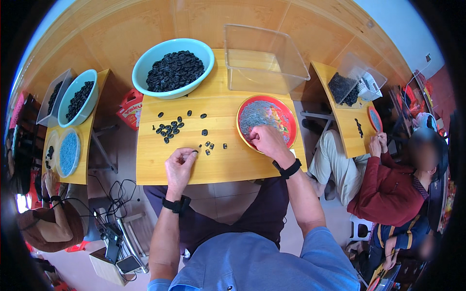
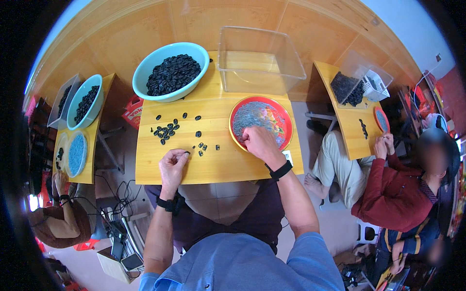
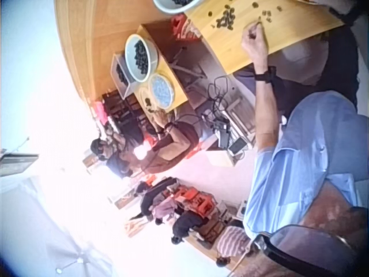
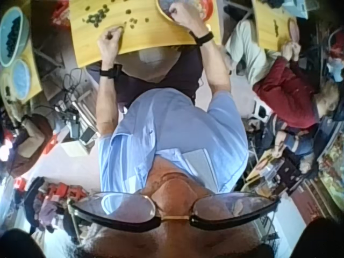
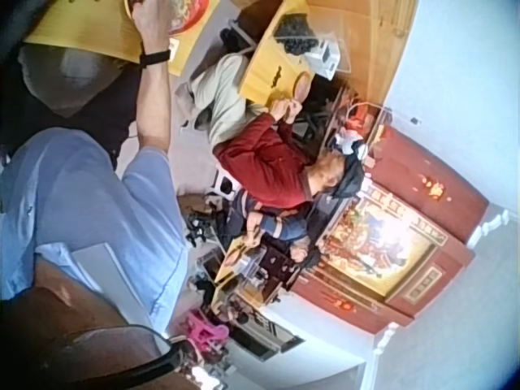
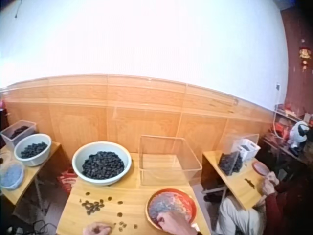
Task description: Sorting and inspecting small black plastic components at a workbench.
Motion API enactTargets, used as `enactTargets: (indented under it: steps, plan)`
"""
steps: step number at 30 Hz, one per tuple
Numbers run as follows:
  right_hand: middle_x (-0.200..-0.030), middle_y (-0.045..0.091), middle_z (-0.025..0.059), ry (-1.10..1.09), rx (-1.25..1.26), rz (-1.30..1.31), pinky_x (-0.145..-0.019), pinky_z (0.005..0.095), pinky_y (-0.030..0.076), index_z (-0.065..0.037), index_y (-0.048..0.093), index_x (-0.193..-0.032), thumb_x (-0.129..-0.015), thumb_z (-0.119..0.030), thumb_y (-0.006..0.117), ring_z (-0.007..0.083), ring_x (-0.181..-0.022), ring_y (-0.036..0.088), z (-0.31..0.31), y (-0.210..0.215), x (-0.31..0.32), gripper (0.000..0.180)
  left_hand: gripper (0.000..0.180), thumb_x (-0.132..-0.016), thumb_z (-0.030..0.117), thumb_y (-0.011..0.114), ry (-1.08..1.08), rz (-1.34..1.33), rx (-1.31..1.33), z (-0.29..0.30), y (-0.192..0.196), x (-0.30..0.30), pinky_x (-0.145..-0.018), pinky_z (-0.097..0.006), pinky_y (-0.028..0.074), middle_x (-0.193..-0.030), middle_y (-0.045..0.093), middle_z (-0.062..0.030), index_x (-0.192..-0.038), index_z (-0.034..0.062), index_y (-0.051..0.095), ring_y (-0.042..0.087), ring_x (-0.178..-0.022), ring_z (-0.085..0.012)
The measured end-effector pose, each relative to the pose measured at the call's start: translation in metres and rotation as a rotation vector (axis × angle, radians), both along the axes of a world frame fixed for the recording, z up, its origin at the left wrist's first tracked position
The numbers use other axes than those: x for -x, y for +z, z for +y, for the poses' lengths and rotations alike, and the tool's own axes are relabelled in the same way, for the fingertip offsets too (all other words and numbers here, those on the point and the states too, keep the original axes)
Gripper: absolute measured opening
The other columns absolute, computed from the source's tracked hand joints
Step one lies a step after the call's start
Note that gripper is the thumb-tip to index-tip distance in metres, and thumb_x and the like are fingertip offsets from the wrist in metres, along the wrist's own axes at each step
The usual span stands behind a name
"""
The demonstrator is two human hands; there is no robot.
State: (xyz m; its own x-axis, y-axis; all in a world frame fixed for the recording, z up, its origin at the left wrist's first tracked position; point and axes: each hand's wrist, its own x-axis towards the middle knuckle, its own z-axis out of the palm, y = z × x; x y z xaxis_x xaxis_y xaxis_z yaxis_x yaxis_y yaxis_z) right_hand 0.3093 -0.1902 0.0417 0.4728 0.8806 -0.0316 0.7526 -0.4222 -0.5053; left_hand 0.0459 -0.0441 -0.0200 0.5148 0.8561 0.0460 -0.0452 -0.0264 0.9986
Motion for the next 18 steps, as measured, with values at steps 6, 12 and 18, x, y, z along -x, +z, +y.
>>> enactTargets:
  steps: [6, 12, 18]
  plan:
    - [-0.088, 0.071, 0.0188, -0.038, -0.029, -0.036, -0.076, 0.0469, 0.052, -0.003, 0.072, -0.084, -0.079, -0.005, 0.062, 0.0365, -0.086, 0.068, -0.007, 0.004, -0.006, 0.012, 0.009, -0.088, 0.001, 0.071, 0.007, 0.018, -0.010, -0.001, 0.001, 0.000, -0.067, -0.020, 0.049, -0.083, 0.069, -0.0020, -0.096, -0.0030, 0.067, 0.058, -0.072, -0.0042]
    - [-0.087, 0.071, 0.0191, -0.100, 0.036, -0.040, -0.076, 0.0471, 0.053, -0.003, 0.073, -0.081, -0.078, -0.010, 0.065, 0.0366, -0.085, 0.068, -0.008, 0.014, -0.003, 0.011, 0.010, -0.088, 0.001, 0.071, 0.007, 0.027, -0.017, 0.000, 0.000, 0.001, -0.067, -0.020, 0.049, -0.083, 0.069, -0.0019, -0.096, -0.0027, 0.068, 0.058, -0.071, -0.0040]
    - [-0.082, 0.070, 0.0178, -0.045, 0.012, -0.114, -0.072, 0.0479, 0.053, -0.006, 0.073, -0.079, -0.077, -0.012, 0.064, 0.0374, -0.079, 0.068, -0.002, 0.000, -0.002, 0.011, 0.010, -0.088, 0.002, 0.072, 0.013, 0.027, -0.006, 0.001, 0.000, 0.002, -0.065, -0.020, 0.048, -0.082, 0.069, -0.0014, -0.096, -0.0024, 0.068, 0.057, -0.070, -0.0033]
